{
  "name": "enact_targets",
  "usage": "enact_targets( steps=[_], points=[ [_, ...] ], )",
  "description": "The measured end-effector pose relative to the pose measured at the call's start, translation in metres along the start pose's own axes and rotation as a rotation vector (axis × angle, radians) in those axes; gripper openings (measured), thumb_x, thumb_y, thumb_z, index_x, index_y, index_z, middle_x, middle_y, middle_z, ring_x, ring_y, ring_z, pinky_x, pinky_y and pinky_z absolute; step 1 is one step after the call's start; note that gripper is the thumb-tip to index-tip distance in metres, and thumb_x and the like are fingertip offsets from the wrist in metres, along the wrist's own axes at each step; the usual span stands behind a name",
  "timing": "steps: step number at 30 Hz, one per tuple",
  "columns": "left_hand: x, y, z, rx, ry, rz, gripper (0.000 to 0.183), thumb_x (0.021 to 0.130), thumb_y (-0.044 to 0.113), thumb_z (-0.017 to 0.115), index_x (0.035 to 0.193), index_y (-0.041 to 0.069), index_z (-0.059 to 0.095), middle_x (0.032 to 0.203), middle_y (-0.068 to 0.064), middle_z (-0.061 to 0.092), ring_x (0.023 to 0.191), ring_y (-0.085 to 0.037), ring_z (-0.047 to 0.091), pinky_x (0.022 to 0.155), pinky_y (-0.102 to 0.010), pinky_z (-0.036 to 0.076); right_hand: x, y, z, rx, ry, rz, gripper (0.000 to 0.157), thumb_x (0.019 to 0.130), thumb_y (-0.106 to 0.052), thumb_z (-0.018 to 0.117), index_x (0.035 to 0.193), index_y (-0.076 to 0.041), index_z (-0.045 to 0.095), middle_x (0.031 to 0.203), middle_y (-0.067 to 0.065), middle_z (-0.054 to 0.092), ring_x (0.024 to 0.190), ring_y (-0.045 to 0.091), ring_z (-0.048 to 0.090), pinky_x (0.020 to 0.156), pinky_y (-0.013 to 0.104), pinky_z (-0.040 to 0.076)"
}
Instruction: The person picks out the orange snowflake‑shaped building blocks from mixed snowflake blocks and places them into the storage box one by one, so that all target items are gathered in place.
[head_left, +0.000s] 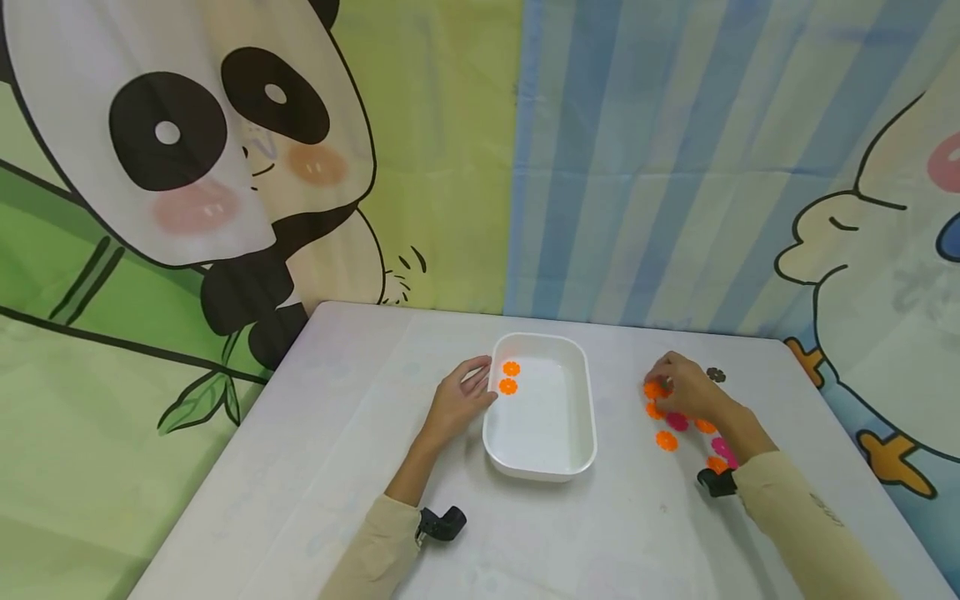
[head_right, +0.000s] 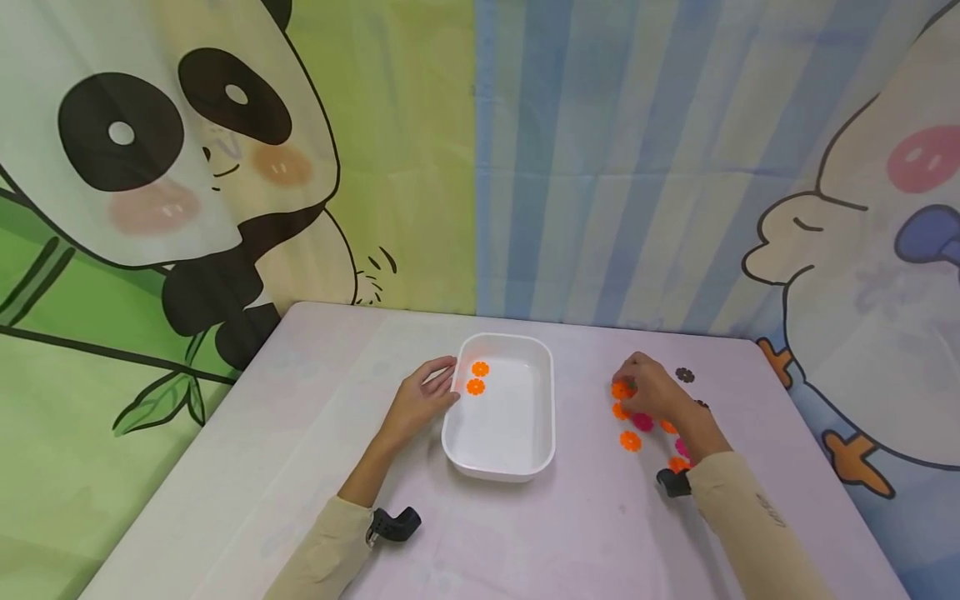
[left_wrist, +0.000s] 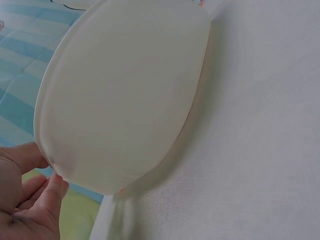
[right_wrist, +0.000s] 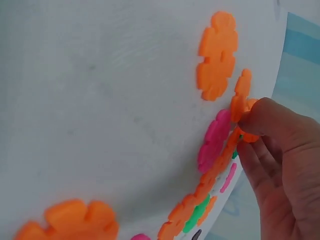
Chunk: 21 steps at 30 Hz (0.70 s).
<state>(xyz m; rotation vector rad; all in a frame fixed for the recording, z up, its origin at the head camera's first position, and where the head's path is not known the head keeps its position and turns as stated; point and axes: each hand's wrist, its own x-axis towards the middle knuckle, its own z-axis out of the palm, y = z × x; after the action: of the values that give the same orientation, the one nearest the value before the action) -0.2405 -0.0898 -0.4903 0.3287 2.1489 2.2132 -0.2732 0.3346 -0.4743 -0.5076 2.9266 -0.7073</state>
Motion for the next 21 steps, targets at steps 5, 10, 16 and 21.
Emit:
enact_targets(
  steps=[5,10,16,21],
  points=[
    [-0.0001,-0.0002,-0.0005,-0.004,-0.008,0.014,0.058,0.082,-0.006,0.071,0.136,0.001,0.052,0.141,-0.015,0.051,0.129,-0.030,0.050,0.097,-0.025,0.048,-0.0032,0.0004,-0.0015,-0.024,-0.011,-0.015,0.033,0.077,-0.003,0.079,0.109,-0.004,0.073,0.107,0.009,0.059,0.093,0.026,0.057,0.082,0.044,0.058],
    [-0.0003,-0.0014,-0.0005,0.002,-0.008,0.001,0.058,0.082,-0.005,0.072,0.137,0.001,0.052,0.141,-0.014,0.051,0.129,-0.028,0.051,0.097,-0.025,0.048,-0.0063,0.0028,-0.0011,0.010,0.040,-0.096,0.034,0.080,0.004,0.074,0.113,0.001,0.069,0.098,0.007,0.065,0.087,0.024,0.062,0.077,0.039,0.060],
    [0.0005,-0.0005,-0.0001,-0.001,-0.009,0.005,0.057,0.083,-0.005,0.072,0.136,0.002,0.052,0.141,-0.014,0.051,0.128,-0.027,0.052,0.097,-0.025,0.049,-0.0085,-0.0016,-0.0040,0.094,0.100,-0.076,0.022,0.085,-0.002,0.074,0.107,0.000,0.071,0.096,0.009,0.068,0.086,0.026,0.067,0.073,0.036,0.061],
    [-0.0001,0.0012,-0.0001,0.015,0.001,-0.006,0.056,0.083,-0.005,0.071,0.136,0.004,0.053,0.141,-0.012,0.052,0.127,-0.025,0.053,0.096,-0.024,0.049,-0.0029,-0.0016,-0.0007,0.125,0.085,-0.010,0.028,0.085,-0.010,0.076,0.111,-0.003,0.071,0.102,0.010,0.069,0.089,0.028,0.069,0.074,0.035,0.061]
  ],
)
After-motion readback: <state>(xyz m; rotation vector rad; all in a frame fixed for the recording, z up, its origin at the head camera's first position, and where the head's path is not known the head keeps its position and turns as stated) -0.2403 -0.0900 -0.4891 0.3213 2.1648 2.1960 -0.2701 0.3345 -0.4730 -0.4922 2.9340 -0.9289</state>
